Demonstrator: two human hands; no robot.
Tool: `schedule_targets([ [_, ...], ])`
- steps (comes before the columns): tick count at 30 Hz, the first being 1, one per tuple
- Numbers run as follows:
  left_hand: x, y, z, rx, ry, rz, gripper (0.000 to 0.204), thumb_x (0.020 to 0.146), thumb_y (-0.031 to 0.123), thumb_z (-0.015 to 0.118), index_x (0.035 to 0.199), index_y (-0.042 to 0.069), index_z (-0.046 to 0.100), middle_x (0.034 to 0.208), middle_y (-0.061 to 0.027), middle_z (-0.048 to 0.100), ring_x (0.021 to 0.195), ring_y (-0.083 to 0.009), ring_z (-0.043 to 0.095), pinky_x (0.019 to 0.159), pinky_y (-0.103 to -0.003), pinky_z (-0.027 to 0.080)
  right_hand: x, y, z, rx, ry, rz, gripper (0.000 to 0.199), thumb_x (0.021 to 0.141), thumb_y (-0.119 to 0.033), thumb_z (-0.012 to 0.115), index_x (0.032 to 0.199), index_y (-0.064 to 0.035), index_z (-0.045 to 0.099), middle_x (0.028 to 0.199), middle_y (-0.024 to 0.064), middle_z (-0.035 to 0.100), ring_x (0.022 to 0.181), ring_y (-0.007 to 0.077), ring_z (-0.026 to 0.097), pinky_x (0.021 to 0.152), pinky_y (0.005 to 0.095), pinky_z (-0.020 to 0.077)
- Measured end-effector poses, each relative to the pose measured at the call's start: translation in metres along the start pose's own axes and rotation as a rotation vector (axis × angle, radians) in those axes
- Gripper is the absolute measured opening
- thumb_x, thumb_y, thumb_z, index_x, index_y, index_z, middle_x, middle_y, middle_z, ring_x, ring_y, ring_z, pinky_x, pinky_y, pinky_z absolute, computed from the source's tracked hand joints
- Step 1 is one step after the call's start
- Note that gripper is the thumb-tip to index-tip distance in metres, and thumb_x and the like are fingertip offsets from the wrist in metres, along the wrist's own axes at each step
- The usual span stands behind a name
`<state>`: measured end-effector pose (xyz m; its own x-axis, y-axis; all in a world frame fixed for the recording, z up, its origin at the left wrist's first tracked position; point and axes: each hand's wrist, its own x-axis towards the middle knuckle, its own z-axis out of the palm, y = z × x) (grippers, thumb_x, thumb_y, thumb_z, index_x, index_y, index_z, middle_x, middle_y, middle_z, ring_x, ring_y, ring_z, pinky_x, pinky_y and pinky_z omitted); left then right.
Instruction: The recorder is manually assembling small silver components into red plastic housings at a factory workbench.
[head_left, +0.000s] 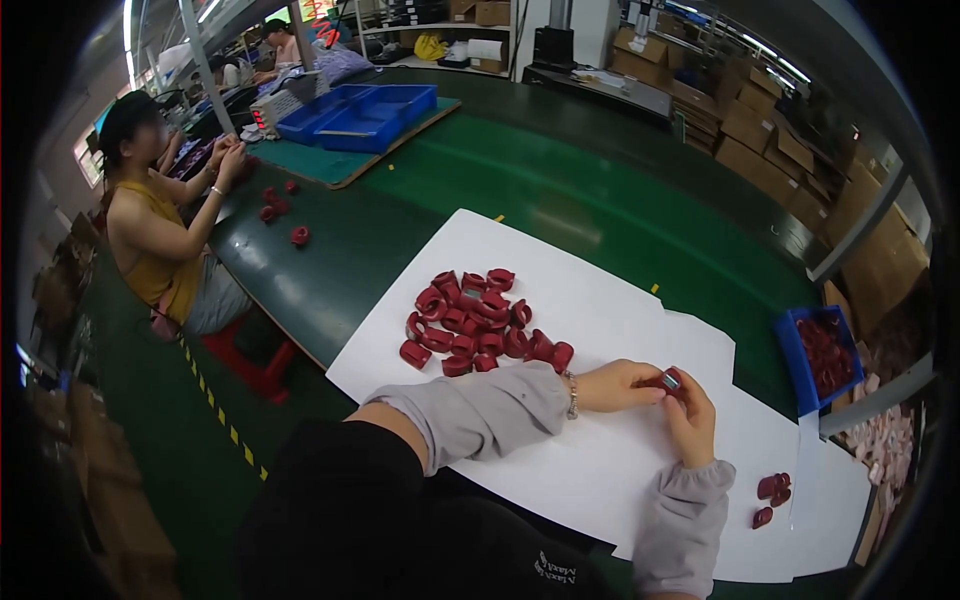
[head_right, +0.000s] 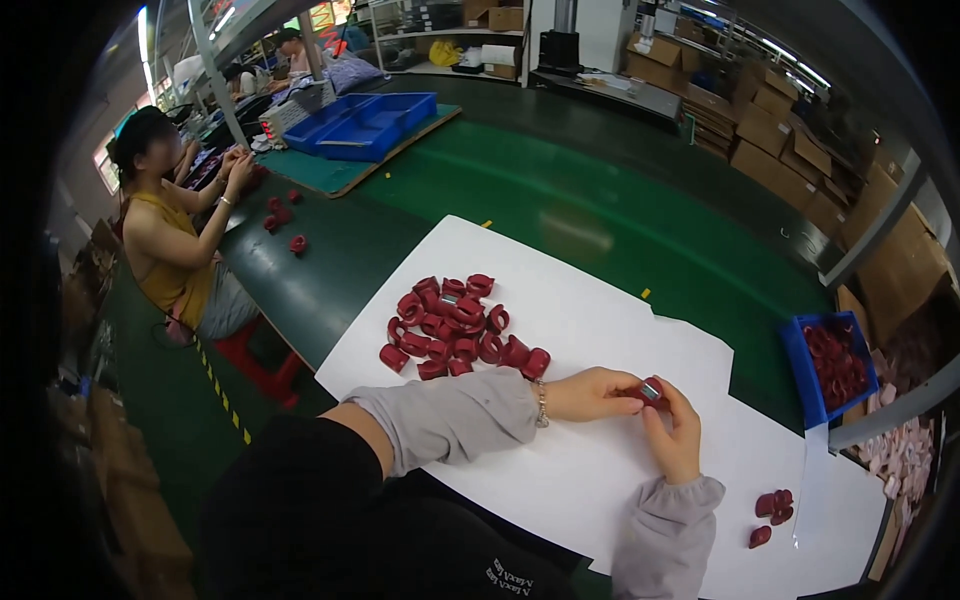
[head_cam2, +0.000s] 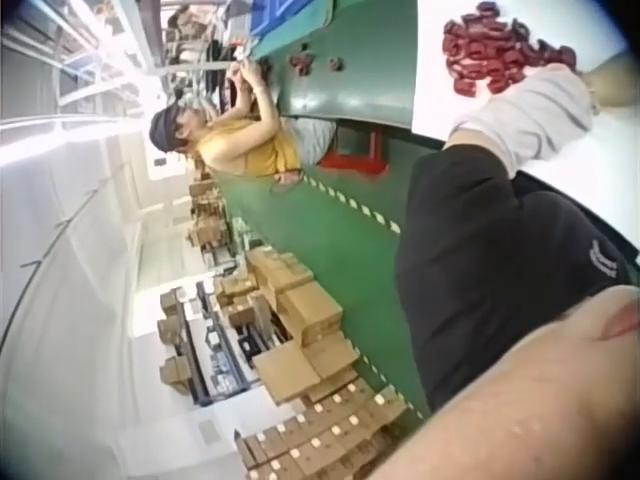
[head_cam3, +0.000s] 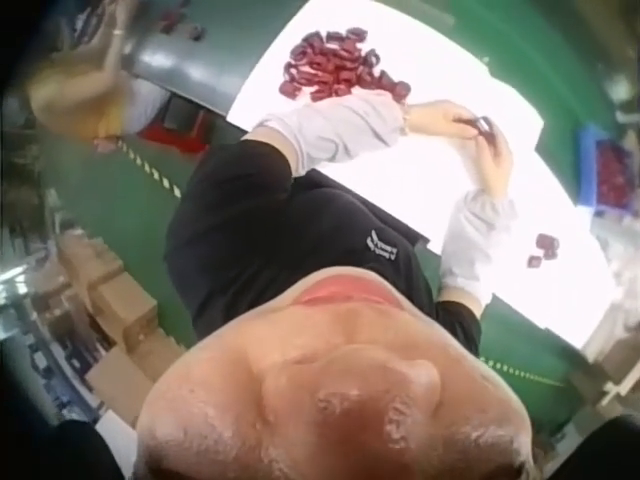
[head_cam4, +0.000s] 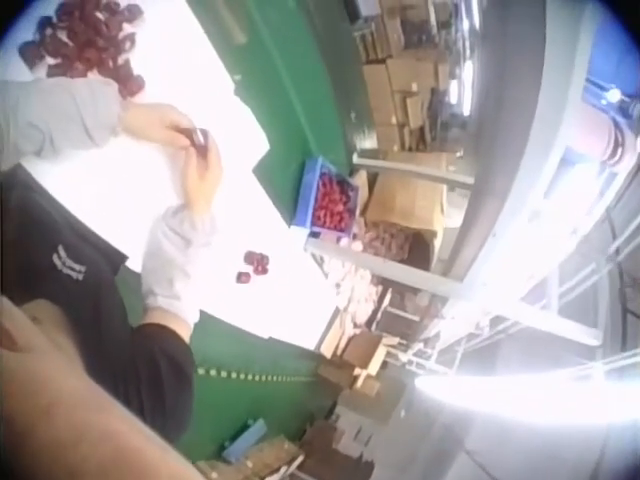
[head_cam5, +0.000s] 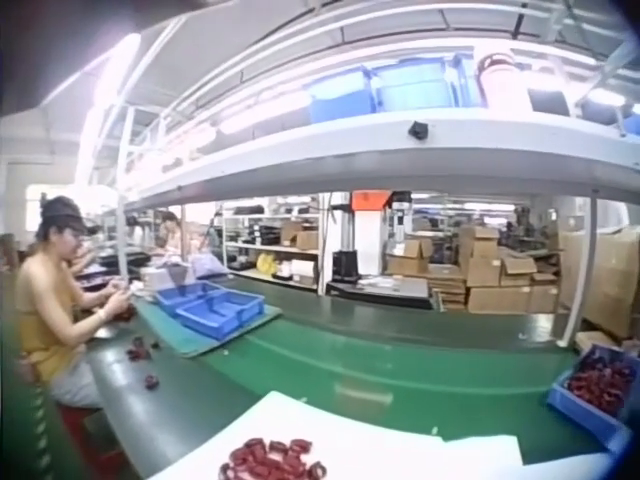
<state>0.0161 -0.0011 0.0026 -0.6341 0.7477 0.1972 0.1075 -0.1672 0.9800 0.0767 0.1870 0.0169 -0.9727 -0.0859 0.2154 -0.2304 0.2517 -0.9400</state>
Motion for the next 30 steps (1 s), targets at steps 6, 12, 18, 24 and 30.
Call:
schedule_targets([
  [6, 0.003, 0.002, 0.0, 0.086, 0.015, 0.047, 0.025, 0.091, 0.02, 0.053, 0.105, -0.001, 0.057, 0.09, -0.0094, 0.063, 0.082, -0.0139, 0.056, 0.077, -0.03, 0.046, 0.001, 0.006, -0.005, -0.036, -0.027, -0.009, 0.042, 0.084, 0.0, 0.055, 0.126, 0.0027, 0.048, 0.113, 0.0105, 0.058, 0.101, 0.0174, 0.056, 0.09, 0.0292, 0.0442],
  [12, 0.005, -0.003, 0.006, 0.169, 0.006, 0.082, 0.025, 0.09, 0.021, 0.052, 0.1, -0.002, 0.057, 0.086, -0.0099, 0.063, 0.079, -0.0147, 0.057, 0.073, -0.03, 0.047, -0.005, 0.001, -0.003, -0.004, 0.01, 0.016, 0.041, 0.083, 0.002, 0.054, 0.124, 0.0034, 0.049, 0.112, 0.0121, 0.058, 0.101, 0.0185, 0.057, 0.09, 0.0293, 0.044],
  [18, 0.003, -0.006, 0.004, 0.087, 0.026, 0.126, 0.025, 0.089, 0.022, 0.054, 0.1, -0.001, 0.058, 0.087, -0.0086, 0.063, 0.078, -0.0146, 0.058, 0.072, -0.03, 0.047, 0.0, 0.001, 0.001, -0.017, 0.007, 0.04, 0.041, 0.084, 0.0, 0.055, 0.124, 0.0032, 0.05, 0.114, 0.0121, 0.057, 0.102, 0.0192, 0.056, 0.091, 0.0295, 0.0435],
  [24, 0.0, -0.006, 0.004, 0.085, 0.032, 0.102, 0.025, 0.09, 0.022, 0.054, 0.099, -0.001, 0.059, 0.088, -0.0095, 0.064, 0.078, -0.0151, 0.059, 0.072, -0.03, 0.047, 0.001, 0.006, 0.001, -0.018, 0.01, 0.029, 0.04, 0.083, -0.002, 0.056, 0.123, 0.0031, 0.05, 0.114, 0.0123, 0.057, 0.101, 0.0194, 0.056, 0.092, 0.0307, 0.0431],
  [30, 0.008, 0.005, 0.011, 0.227, -0.086, 0.059, 0.028, 0.092, 0.02, 0.053, 0.11, 0.0, 0.057, 0.098, -0.0112, 0.064, 0.089, -0.016, 0.058, 0.081, -0.032, 0.046, -0.012, 0.006, -0.006, -0.083, 0.078, 0.001, 0.04, 0.082, -0.002, 0.057, 0.121, 0.0035, 0.052, 0.112, 0.0125, 0.059, 0.099, 0.0189, 0.058, 0.09, 0.031, 0.0447],
])
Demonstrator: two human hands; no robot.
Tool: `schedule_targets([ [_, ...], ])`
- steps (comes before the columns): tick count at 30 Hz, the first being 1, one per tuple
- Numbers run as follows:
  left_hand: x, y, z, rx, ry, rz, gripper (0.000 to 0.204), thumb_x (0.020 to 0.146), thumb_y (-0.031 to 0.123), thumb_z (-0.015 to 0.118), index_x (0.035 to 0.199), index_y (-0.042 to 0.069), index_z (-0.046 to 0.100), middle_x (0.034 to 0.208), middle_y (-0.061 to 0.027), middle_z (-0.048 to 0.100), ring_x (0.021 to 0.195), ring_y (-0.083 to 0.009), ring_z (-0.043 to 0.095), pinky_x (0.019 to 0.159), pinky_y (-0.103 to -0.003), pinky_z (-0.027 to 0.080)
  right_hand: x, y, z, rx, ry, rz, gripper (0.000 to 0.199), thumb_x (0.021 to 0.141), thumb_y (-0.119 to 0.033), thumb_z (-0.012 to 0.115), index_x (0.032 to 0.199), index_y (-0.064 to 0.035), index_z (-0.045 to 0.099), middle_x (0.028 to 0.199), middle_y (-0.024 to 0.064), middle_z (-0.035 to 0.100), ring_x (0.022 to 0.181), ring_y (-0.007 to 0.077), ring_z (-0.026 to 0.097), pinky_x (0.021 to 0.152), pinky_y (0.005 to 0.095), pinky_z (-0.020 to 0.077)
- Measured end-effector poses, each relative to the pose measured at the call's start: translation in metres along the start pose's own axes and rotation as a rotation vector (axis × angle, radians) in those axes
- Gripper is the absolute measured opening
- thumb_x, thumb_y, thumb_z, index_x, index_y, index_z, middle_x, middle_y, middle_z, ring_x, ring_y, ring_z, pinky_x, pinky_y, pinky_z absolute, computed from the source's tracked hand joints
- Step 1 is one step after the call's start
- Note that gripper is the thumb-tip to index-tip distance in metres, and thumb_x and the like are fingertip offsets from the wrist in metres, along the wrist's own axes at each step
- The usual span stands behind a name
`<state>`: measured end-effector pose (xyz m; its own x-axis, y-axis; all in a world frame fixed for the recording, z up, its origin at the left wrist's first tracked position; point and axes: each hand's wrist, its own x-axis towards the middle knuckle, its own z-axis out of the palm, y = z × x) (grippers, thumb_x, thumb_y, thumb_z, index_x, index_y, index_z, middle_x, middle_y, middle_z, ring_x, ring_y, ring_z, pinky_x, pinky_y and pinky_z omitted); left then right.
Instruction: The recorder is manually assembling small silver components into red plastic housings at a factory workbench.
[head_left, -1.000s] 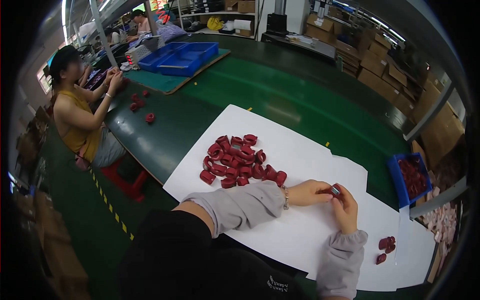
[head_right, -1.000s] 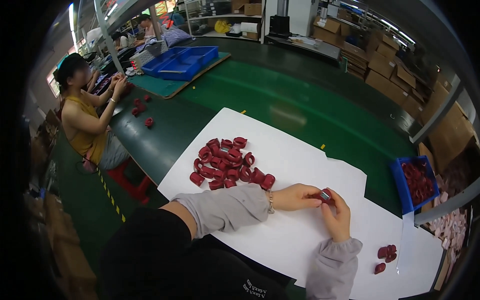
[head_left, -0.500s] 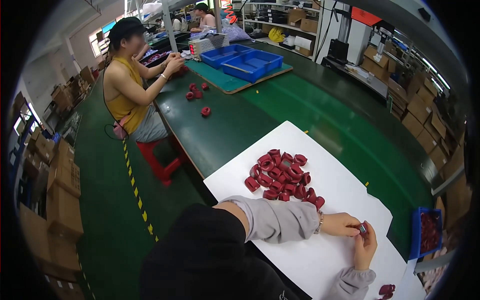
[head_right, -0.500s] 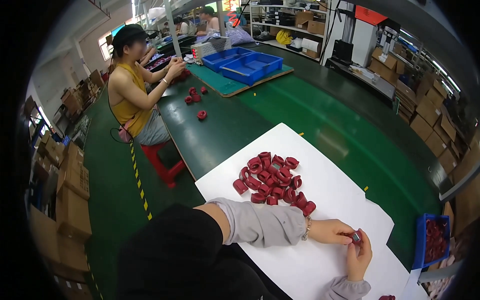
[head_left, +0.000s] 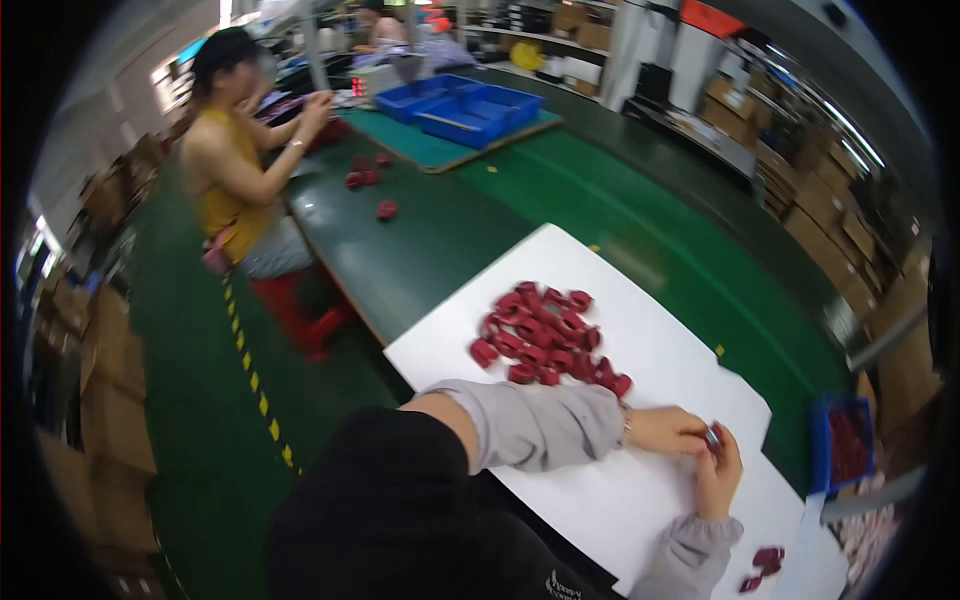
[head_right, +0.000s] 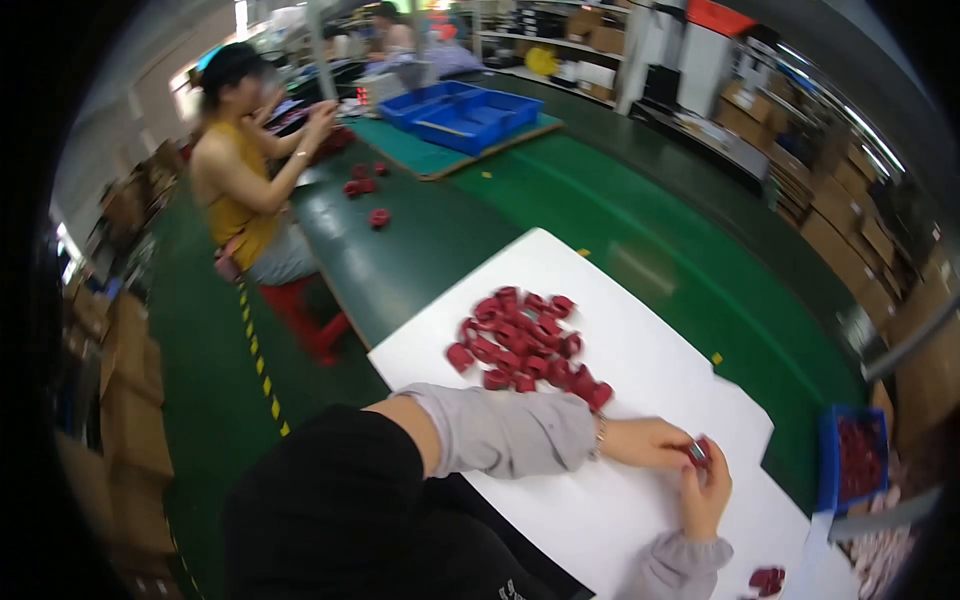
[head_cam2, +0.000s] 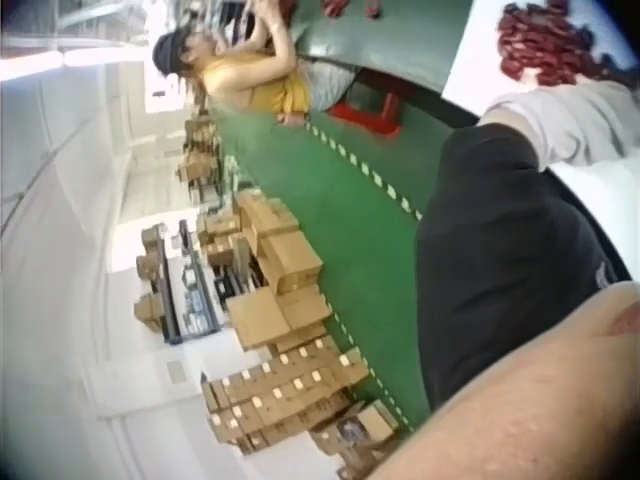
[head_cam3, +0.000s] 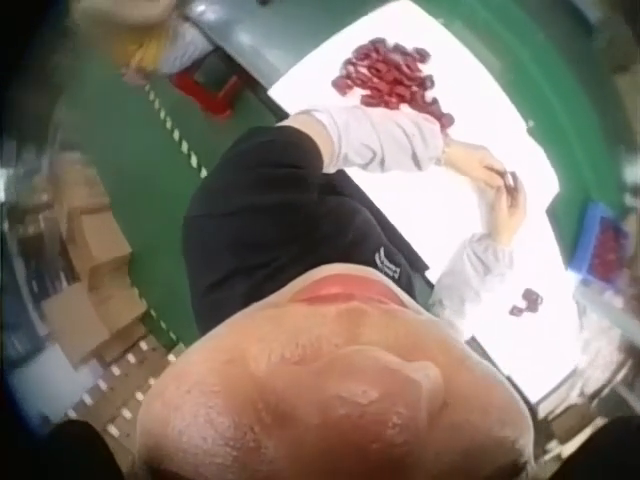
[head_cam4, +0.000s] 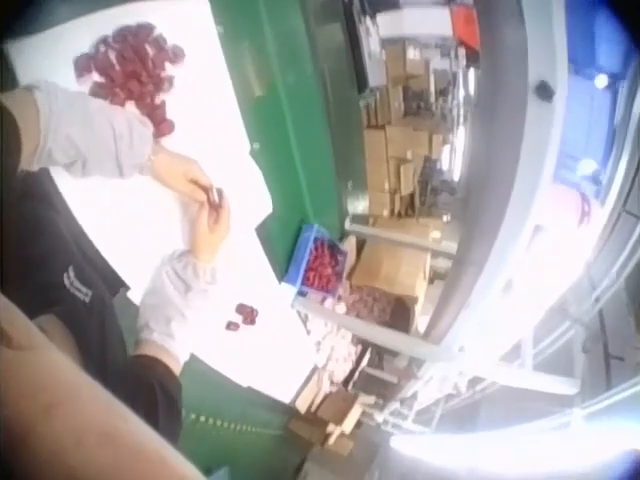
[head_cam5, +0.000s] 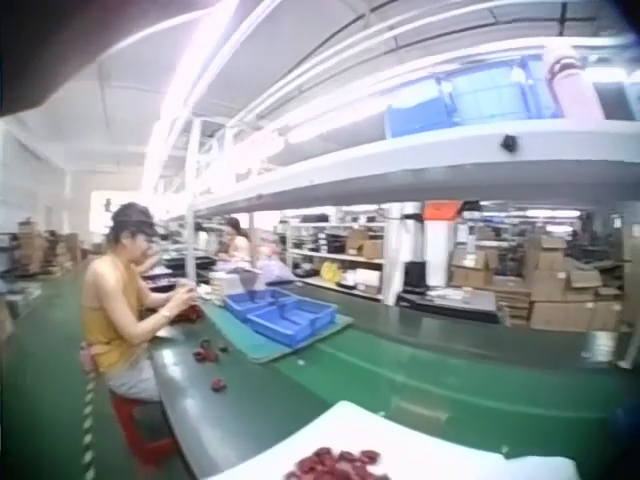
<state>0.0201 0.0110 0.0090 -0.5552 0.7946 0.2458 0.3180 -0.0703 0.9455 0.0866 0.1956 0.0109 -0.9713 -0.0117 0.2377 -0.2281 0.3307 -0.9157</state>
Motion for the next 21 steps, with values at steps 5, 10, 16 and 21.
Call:
schedule_targets([
  [5, -0.01, 0.0, -0.014, -0.03, 0.037, -0.088, 0.032, 0.094, 0.026, 0.051, 0.113, 0.001, 0.057, 0.105, -0.0118, 0.062, 0.096, -0.0172, 0.058, 0.085, -0.032, 0.046, 0.013, -0.006, 0.01, -0.177, -0.065, -0.081, 0.042, 0.08, -0.003, 0.058, 0.121, 0.0027, 0.053, 0.113, 0.0114, 0.061, 0.104, 0.0186, 0.057, 0.09, 0.0312, 0.0459],
  [10, -0.013, 0.0, -0.022, -0.199, -0.014, -0.2, 0.032, 0.096, 0.017, 0.047, 0.122, -0.001, 0.05, 0.112, -0.0056, 0.058, 0.101, -0.0105, 0.053, 0.089, -0.027, 0.044, 0.019, -0.019, 0.012, 0.003, -0.103, -0.092, 0.038, 0.079, -0.005, 0.06, 0.116, 0.0022, 0.054, 0.106, 0.0112, 0.062, 0.095, 0.0179, 0.06, 0.084, 0.0306, 0.0485],
  [16, -0.005, 0.004, -0.009, -0.352, -0.03, -0.229, 0.035, 0.096, 0.013, 0.046, 0.127, -0.004, 0.045, 0.117, -0.0069, 0.055, 0.108, -0.0137, 0.053, 0.095, -0.027, 0.042, 0.014, -0.016, 0.001, 0.055, -0.102, -0.059, 0.034, 0.079, -0.005, 0.06, 0.112, 0.001, 0.055, 0.104, 0.0108, 0.061, 0.093, 0.0185, 0.06, 0.083, 0.0299, 0.049],
  [21, -0.008, -0.002, -0.009, -0.359, -0.03, -0.221, 0.037, 0.096, 0.012, 0.046, 0.129, -0.005, 0.043, 0.122, -0.0093, 0.053, 0.111, -0.0144, 0.052, 0.098, -0.028, 0.041, 0.009, -0.016, 0.001, 0.062, -0.106, -0.051, 0.036, 0.079, -0.003, 0.058, 0.114, 0.0008, 0.055, 0.104, 0.01, 0.061, 0.094, 0.0176, 0.06, 0.085, 0.0302, 0.0476],
])
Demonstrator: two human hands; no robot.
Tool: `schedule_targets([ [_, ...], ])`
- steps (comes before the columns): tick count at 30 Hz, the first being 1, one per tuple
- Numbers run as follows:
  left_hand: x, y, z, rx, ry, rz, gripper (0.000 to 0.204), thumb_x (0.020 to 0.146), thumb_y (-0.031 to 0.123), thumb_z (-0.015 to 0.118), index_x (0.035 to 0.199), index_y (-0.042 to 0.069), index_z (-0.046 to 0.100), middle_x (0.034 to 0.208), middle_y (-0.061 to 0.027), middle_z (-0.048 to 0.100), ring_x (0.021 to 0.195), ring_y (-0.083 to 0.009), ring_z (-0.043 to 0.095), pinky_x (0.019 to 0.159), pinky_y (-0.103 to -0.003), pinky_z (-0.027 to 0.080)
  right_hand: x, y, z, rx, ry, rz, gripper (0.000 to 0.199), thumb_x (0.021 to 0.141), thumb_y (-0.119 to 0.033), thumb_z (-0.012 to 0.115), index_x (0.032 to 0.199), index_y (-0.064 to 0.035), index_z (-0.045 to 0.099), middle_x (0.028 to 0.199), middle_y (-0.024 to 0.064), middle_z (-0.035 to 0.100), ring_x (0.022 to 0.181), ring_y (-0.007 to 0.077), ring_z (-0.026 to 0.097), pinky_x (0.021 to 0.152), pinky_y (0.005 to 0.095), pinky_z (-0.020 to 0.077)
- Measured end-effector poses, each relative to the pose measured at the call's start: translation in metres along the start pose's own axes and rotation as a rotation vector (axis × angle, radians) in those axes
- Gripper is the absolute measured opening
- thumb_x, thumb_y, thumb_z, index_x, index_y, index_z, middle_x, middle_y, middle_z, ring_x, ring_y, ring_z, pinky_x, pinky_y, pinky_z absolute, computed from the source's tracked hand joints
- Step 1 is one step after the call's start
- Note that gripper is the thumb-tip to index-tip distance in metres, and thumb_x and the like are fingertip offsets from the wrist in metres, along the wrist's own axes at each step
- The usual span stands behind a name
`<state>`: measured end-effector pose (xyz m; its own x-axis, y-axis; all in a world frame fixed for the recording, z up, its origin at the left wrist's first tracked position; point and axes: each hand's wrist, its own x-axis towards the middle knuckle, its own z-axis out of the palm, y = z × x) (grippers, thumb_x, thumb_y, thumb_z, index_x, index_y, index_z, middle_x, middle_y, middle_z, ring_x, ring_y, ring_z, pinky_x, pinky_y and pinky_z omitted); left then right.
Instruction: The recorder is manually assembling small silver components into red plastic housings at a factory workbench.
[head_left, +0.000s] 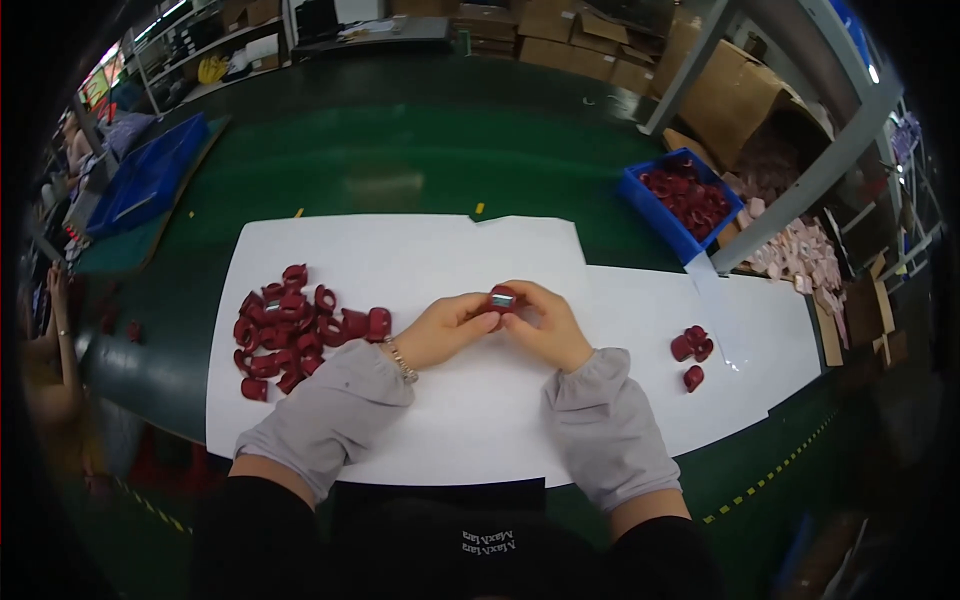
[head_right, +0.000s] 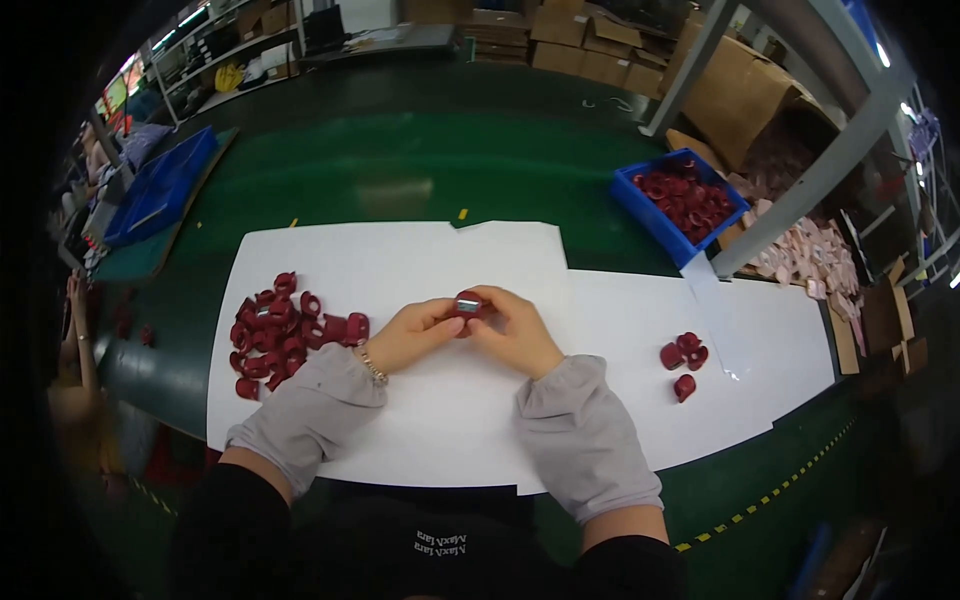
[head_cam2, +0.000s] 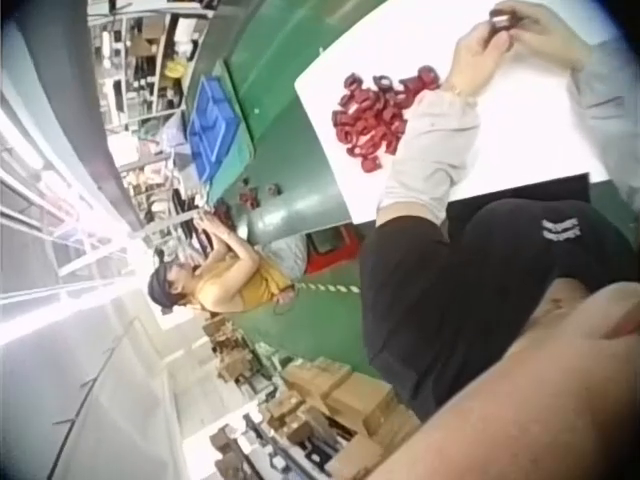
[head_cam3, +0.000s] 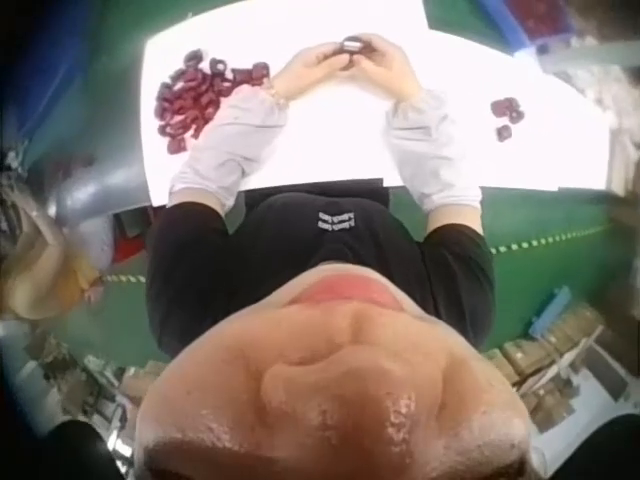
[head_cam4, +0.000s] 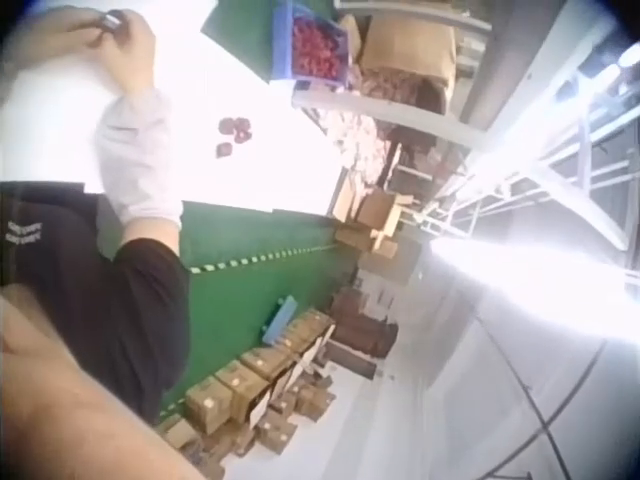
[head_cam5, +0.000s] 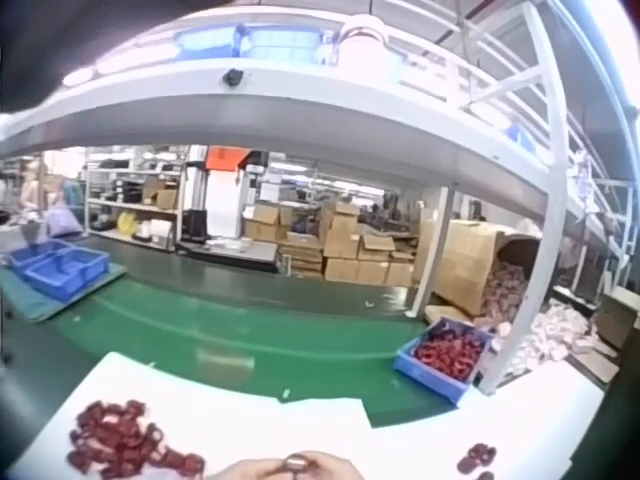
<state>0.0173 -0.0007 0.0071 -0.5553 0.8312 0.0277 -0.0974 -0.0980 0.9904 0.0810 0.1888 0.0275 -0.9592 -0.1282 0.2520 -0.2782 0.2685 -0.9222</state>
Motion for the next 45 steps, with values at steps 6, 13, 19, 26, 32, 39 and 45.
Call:
schedule_targets([
  [6, -0.0002, -0.0024, -0.0028, 0.013, 0.016, 0.043, 0.036, 0.095, 0.012, 0.047, 0.127, -0.005, 0.045, 0.119, -0.0091, 0.055, 0.109, -0.0146, 0.054, 0.096, -0.028, 0.043, 0.0018, 0.0025, 0.0028, -0.064, -0.013, -0.022, 0.042, 0.08, -0.003, 0.06, 0.121, -0.0004, 0.052, 0.109, 0.012, 0.061, 0.095, 0.019, 0.06, 0.085, 0.0303, 0.0477],
  [13, 0.0044, 0.0007, -0.0015, 0.031, 0.041, 0.021, 0.035, 0.095, 0.012, 0.049, 0.126, -0.004, 0.047, 0.116, -0.0082, 0.056, 0.107, -0.0134, 0.054, 0.095, -0.027, 0.043, 0.0037, 0.004, -0.0015, -0.103, -0.006, -0.039, 0.045, 0.079, -0.004, 0.061, 0.123, -0.0009, 0.052, 0.111, 0.012, 0.06, 0.097, 0.0192, 0.059, 0.085, 0.03, 0.0474],
  [19, 0.0055, 0.0014, -0.0034, 0.054, 0.043, 0.049, 0.035, 0.094, 0.011, 0.05, 0.126, -0.003, 0.047, 0.117, -0.0074, 0.056, 0.107, -0.0123, 0.053, 0.094, -0.027, 0.043, 0.0065, 0.0, -0.0025, -0.117, -0.018, -0.056, 0.046, 0.079, -0.005, 0.063, 0.124, -0.0012, 0.051, 0.112, 0.0116, 0.06, 0.099, 0.0191, 0.058, 0.087, 0.0296, 0.0458],
  [26, 0.0009, 0.0003, -0.0015, 0.03, 0.055, 0.046, 0.034, 0.094, 0.01, 0.05, 0.126, -0.003, 0.048, 0.115, -0.0068, 0.057, 0.106, -0.0119, 0.053, 0.094, -0.027, 0.044, 0.0035, 0.001, 0.0002, -0.097, -0.028, -0.048, 0.047, 0.079, -0.005, 0.063, 0.123, -0.0014, 0.051, 0.11, 0.0117, 0.06, 0.1, 0.0189, 0.057, 0.088, 0.0305, 0.0455],
  [32, -0.0001, 0.0, -0.0019, 0.014, 0.073, 0.03, 0.034, 0.094, 0.009, 0.049, 0.126, -0.003, 0.048, 0.113, -0.0075, 0.058, 0.103, -0.0123, 0.055, 0.093, -0.027, 0.046, 0.0037, -0.0005, 0.0, -0.134, -0.029, -0.064, 0.046, 0.078, -0.004, 0.063, 0.122, -0.0013, 0.052, 0.11, 0.0121, 0.06, 0.098, 0.0202, 0.058, 0.088, 0.0309, 0.0457],
  [39, 0.0025, -0.0015, -0.0034, 0.001, 0.057, 0.043, 0.033, 0.095, 0.008, 0.049, 0.125, -0.004, 0.049, 0.116, -0.0093, 0.058, 0.106, -0.014, 0.055, 0.094, -0.028, 0.046, 0.0048, -0.0017, 0.0008, -0.153, -0.023, -0.076, 0.048, 0.078, -0.003, 0.062, 0.125, 0.0001, 0.051, 0.111, 0.0115, 0.061, 0.098, 0.0195, 0.06, 0.089, 0.0301, 0.0455],
  [45, 0.0007, -0.0005, -0.0014, 0.024, 0.053, 0.047, 0.033, 0.095, 0.009, 0.049, 0.125, -0.003, 0.049, 0.115, -0.009, 0.058, 0.106, -0.0138, 0.055, 0.093, -0.028, 0.046, 0.0028, -0.0035, 0.0006, -0.146, -0.026, -0.049, 0.046, 0.079, -0.002, 0.061, 0.124, 0.0004, 0.052, 0.109, 0.0103, 0.062, 0.098, 0.0186, 0.059, 0.088, 0.0299, 0.0456],
])
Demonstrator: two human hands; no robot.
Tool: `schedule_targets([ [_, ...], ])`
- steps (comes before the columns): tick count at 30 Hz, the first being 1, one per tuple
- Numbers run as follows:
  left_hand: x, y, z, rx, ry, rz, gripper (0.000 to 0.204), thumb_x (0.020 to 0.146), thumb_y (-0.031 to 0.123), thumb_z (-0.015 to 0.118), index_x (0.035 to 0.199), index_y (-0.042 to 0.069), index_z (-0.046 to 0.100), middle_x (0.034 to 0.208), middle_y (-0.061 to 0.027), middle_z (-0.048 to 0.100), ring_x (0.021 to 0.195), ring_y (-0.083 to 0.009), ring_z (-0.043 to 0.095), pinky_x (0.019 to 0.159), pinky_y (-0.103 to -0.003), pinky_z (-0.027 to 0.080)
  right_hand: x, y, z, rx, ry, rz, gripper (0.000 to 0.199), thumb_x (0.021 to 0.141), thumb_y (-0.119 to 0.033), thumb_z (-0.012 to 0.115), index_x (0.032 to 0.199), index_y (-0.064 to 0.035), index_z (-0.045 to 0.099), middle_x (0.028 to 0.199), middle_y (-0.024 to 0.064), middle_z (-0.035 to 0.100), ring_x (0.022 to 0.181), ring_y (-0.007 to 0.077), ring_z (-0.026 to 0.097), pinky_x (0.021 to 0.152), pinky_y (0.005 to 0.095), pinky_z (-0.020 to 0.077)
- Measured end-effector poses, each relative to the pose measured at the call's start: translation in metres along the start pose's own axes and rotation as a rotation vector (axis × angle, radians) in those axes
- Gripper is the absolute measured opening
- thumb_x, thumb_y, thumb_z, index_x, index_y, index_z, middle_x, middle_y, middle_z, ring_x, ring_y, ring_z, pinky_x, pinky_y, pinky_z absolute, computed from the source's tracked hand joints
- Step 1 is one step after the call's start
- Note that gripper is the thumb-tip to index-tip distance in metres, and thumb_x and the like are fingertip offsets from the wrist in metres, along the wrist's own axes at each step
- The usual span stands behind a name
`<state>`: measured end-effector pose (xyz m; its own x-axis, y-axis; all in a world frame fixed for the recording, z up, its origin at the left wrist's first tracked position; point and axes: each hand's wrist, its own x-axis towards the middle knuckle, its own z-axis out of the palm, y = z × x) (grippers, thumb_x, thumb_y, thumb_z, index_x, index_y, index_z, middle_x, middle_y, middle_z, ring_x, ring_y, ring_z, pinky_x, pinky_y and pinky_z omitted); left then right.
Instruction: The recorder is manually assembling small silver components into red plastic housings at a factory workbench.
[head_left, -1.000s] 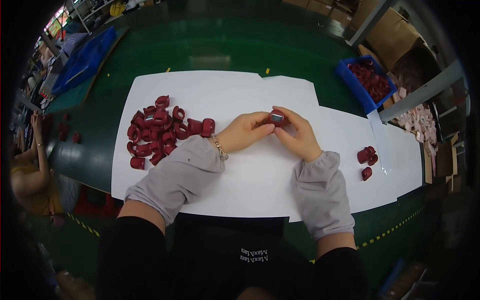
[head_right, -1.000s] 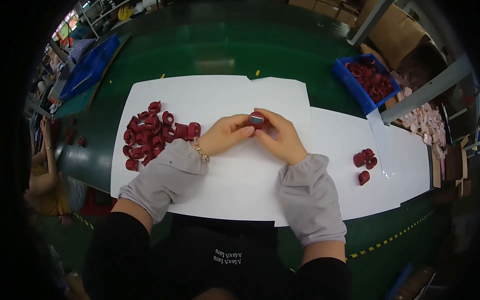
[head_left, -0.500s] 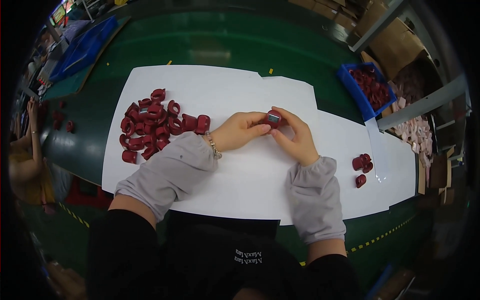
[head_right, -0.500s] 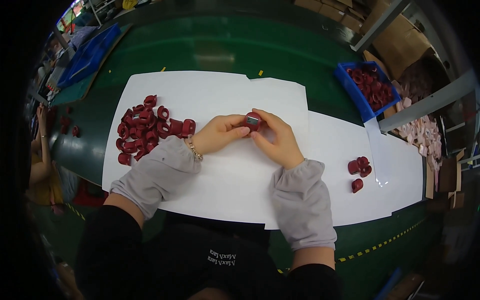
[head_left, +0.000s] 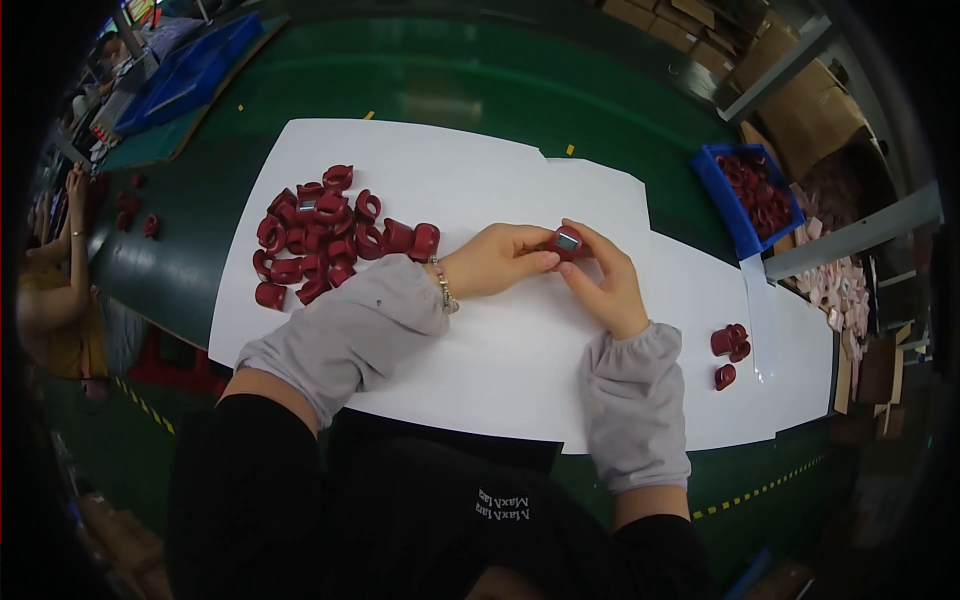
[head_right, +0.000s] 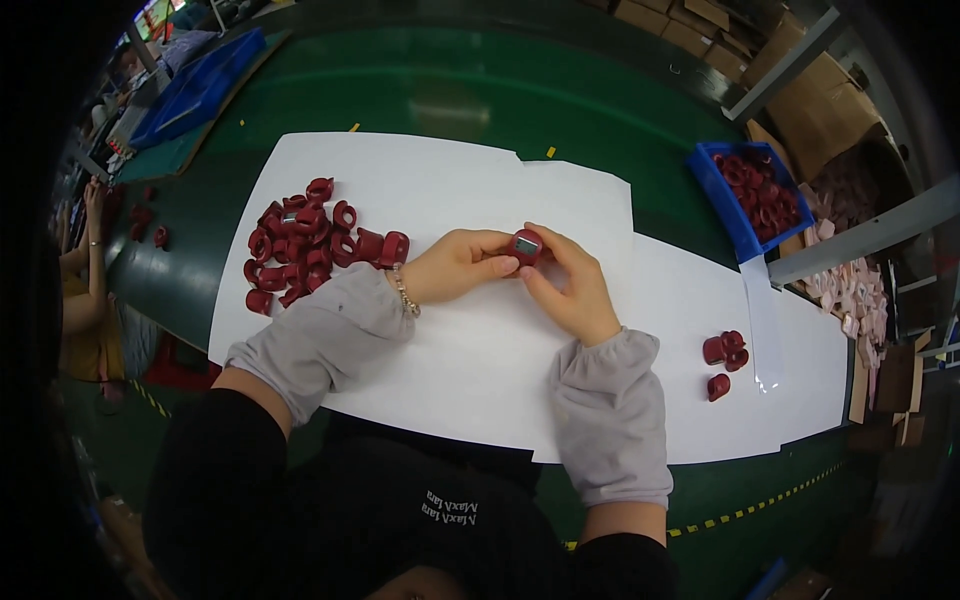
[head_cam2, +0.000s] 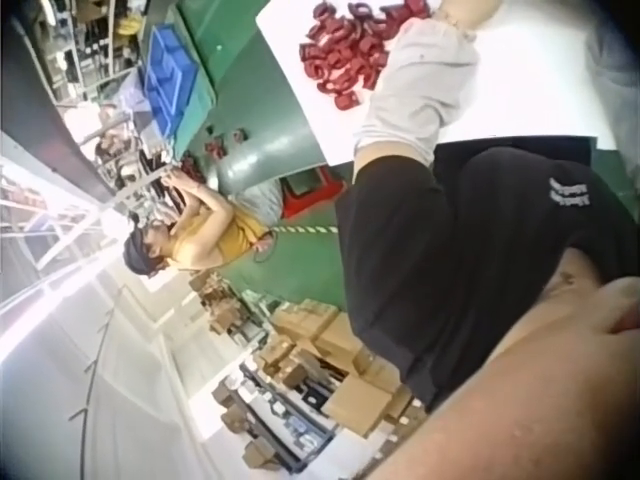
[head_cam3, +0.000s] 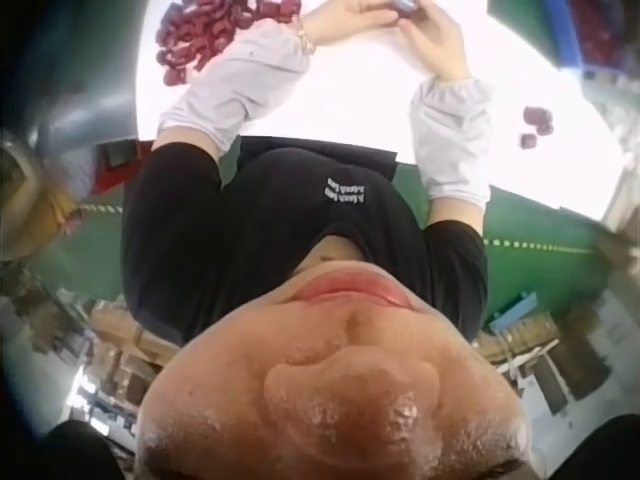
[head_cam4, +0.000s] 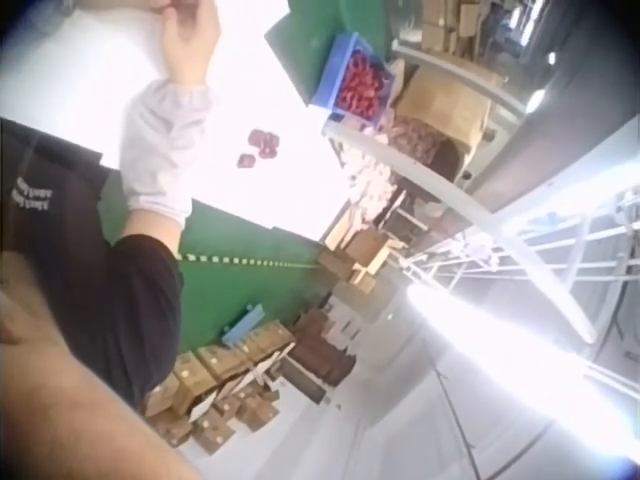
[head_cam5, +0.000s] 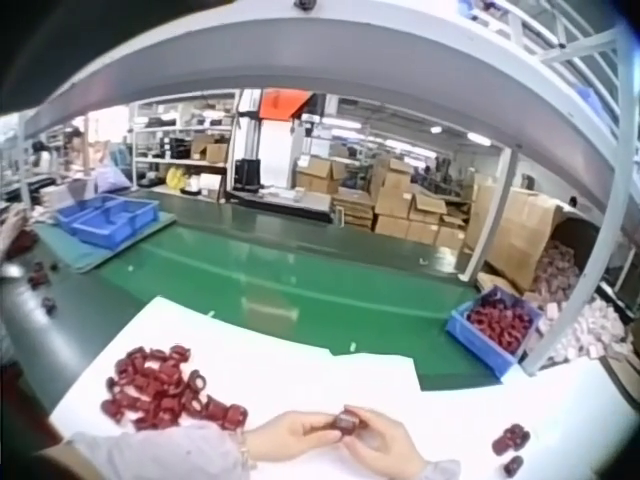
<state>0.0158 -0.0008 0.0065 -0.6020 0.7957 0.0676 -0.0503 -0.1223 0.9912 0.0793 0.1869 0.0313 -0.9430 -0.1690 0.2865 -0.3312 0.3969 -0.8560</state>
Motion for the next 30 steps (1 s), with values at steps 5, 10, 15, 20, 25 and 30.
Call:
schedule_targets([
  [5, 0.0001, 0.0022, -0.0002, 0.06, -0.007, 0.03, 0.031, 0.096, 0.013, 0.047, 0.123, -0.002, 0.051, 0.11, -0.007, 0.059, 0.102, -0.0128, 0.056, 0.092, -0.028, 0.045, 0.001, 0.0018, 0.0015, 0.033, 0.011, 0.042, 0.04, 0.08, -0.003, 0.058, 0.12, 0.0012, 0.054, 0.103, 0.0094, 0.063, 0.095, 0.0175, 0.059, 0.087, 0.0294, 0.0459],
  [10, 0.0009, 0.0042, -0.0012, 0.076, -0.002, -0.006, 0.031, 0.097, 0.015, 0.045, 0.122, -0.002, 0.051, 0.108, -0.0065, 0.06, 0.099, -0.0127, 0.057, 0.09, -0.027, 0.046, 0.0028, 0.0007, 0.0007, 0.062, 0.022, 0.088, 0.036, 0.079, -0.003, 0.058, 0.115, 0.0016, 0.056, 0.102, 0.0086, 0.063, 0.093, 0.0167, 0.059, 0.087, 0.0289, 0.0457],
  [15, 0.0006, 0.0014, 0.0007, 0.019, 0.026, 0.033, 0.028, 0.097, 0.019, 0.046, 0.115, -0.002, 0.055, 0.101, -0.0049, 0.061, 0.093, -0.0101, 0.056, 0.087, -0.025, 0.046, 0.0027, 0.0017, 0.0011, 0.075, 0.026, 0.071, 0.036, 0.079, -0.003, 0.058, 0.115, 0.0013, 0.056, 0.102, 0.0082, 0.063, 0.093, 0.0164, 0.059, 0.087, 0.0289, 0.0456],
  [20, -0.001, 0.0052, 0.0022, -0.015, 0.021, 0.012, 0.029, 0.097, 0.017, 0.046, 0.116, -0.003, 0.055, 0.102, -0.0045, 0.061, 0.093, -0.0096, 0.056, 0.088, -0.024, 0.045, 0.0009, 0.0002, 0.0011, 0.06, 0.018, 0.076, 0.037, 0.079, -0.003, 0.058, 0.115, 0.0014, 0.056, 0.102, 0.008, 0.063, 0.093, 0.0163, 0.059, 0.087, 0.0291, 0.0456],
  [25, -0.001, 0.0026, 0.0011, 0.062, 0.02, -0.026, 0.029, 0.097, 0.018, 0.047, 0.116, -0.002, 0.055, 0.102, -0.0041, 0.061, 0.093, -0.0094, 0.056, 0.088, -0.025, 0.045, -0.0001, 0.0031, 0.0056, 0.173, 0.061, 0.055, 0.031, 0.08, -0.003, 0.059, 0.111, 0.0027, 0.056, 0.097, 0.0089, 0.063, 0.09, 0.0169, 0.06, 0.083, 0.0293, 0.0478],
  [30, 0.0028, 0.0031, 0.0003, 0.016, 0.0, 0.002, 0.029, 0.097, 0.015, 0.046, 0.118, -0.003, 0.053, 0.105, -0.0062, 0.06, 0.097, -0.0114, 0.056, 0.089, -0.026, 0.046, 0.0033, 0.003, 0.0018, 0.181, 0.046, 0.057, 0.031, 0.08, -0.002, 0.059, 0.11, 0.003, 0.056, 0.098, 0.009, 0.063, 0.09, 0.0171, 0.06, 0.083, 0.0295, 0.048],
])
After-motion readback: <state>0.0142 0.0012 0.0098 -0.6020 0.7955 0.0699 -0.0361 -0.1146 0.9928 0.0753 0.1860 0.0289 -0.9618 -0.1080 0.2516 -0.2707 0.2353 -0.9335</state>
